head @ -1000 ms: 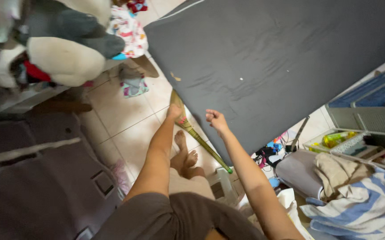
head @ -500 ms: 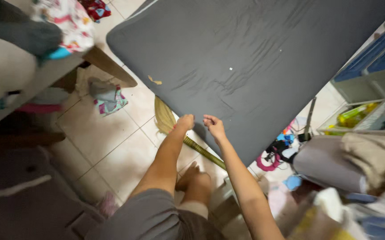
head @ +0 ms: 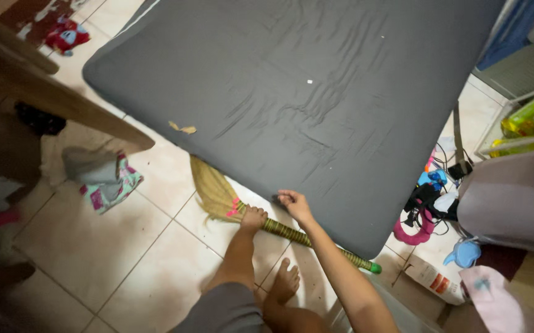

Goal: The person folds a striped sheet and a blue blanket, picks up clothing and a stuffed panda from the floor, and sweeps the floor near a mattress with a broom.

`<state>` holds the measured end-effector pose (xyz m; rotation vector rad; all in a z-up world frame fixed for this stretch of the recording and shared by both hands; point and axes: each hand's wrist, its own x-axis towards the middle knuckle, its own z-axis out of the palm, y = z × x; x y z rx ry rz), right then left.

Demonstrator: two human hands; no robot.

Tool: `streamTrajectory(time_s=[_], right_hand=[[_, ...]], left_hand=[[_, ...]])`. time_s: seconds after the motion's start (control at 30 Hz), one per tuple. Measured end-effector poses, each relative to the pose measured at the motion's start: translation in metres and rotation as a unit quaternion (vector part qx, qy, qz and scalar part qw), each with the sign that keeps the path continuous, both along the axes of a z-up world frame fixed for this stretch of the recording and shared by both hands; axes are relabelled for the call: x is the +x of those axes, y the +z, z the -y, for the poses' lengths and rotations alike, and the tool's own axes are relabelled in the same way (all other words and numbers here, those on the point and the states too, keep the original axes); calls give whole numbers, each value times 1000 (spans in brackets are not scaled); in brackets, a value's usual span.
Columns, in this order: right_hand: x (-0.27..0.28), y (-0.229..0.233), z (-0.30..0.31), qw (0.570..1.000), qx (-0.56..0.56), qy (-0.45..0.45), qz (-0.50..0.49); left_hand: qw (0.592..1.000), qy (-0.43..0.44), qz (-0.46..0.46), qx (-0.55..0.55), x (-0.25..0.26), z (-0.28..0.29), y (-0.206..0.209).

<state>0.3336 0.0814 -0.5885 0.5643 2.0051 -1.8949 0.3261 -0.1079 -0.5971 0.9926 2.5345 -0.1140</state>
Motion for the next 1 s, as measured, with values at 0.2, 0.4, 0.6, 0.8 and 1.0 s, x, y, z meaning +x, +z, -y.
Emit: streamTrajectory(time_s=[0.2, 0.4, 0.6, 0.8, 1.0], right_hand=[[6, 43, 13, 999, 37, 7, 0], [2, 178, 68, 999, -13, 37, 6], [-40, 335, 62, 993, -73, 87, 43], [-104, 489, -33, 990, -95, -61, -85], [-146, 676, -141, 967, 21, -214, -140]], left_hand=[[989, 35, 98, -106, -14, -3, 54], [978, 55, 151, -134, -105, 36, 187], [976, 129, 145, -99, -192, 34, 359], [957, 232, 150, 89, -230, -36, 500], [893, 197, 239, 327, -252, -130, 578]])
